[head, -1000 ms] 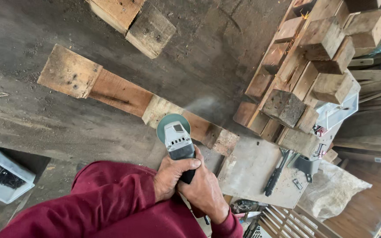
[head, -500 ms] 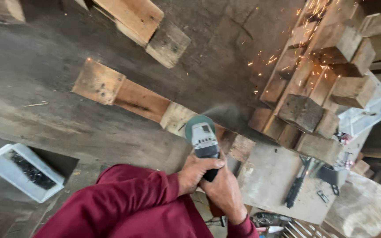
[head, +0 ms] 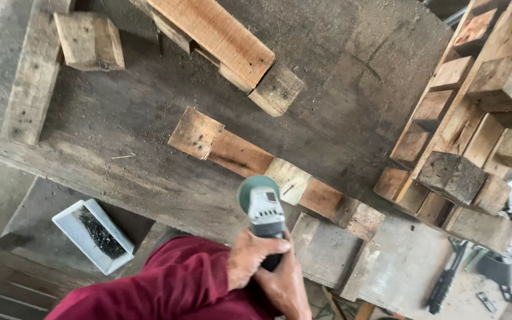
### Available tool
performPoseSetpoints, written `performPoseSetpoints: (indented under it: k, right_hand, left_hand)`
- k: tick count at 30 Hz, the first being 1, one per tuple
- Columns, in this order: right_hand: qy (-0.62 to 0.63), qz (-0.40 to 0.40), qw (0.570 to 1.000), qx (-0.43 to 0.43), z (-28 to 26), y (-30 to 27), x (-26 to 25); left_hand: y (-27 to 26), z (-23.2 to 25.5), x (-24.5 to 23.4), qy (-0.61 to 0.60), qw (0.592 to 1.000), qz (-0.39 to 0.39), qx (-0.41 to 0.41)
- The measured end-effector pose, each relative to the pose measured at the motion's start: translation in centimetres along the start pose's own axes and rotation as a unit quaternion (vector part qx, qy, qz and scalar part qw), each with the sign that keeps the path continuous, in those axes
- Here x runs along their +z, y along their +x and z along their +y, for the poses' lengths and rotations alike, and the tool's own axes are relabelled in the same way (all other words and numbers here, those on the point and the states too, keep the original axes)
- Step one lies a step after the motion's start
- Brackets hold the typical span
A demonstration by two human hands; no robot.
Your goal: The person uses an angle grinder to sand and smooth the edges of wooden blocks and pallet components on a workbench, hitting metal fasteners which creates sparks.
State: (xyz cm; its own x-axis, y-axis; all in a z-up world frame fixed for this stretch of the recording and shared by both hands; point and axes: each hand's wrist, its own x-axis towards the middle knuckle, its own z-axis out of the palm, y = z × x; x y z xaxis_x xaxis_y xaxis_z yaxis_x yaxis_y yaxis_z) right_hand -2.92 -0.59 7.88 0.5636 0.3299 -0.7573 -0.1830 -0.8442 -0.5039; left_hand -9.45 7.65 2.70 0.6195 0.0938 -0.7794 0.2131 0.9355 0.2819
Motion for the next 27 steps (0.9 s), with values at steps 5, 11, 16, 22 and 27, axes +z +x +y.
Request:
performPoseSetpoints:
  k: [5,11,16,22,27]
  right_hand:
    - [-0.044,-0.047,0.993,-0.095,-7.0,-0.1,1.8]
    - [-0.114,-0.088,0.984,-0.105,-11.8,1.1,3.4]
    - [-0.164,-0.088,0.98,-0.067,-14.4,2.2,3.8]
    - [-0.154,-0.094,0.983,-0.022,-14.3,2.4,3.7]
    - [-0.119,-0.071,0.988,0.073,-12.1,2.2,3.4]
  left_hand:
    - [-1.5,4.6,-2.3,-0.027,0.997,0.039,0.059]
    - [-2.1,9.0,-4.2,-0.07,0.993,0.089,0.032]
    - [-1.0,10.4,-4.8,-0.081,0.994,0.069,0.03]
    - [-1.2,10.4,-4.5,-0.068,0.996,0.049,0.021]
    - [-0.7,10.2,-3.2,-0.054,0.997,0.032,-0.041]
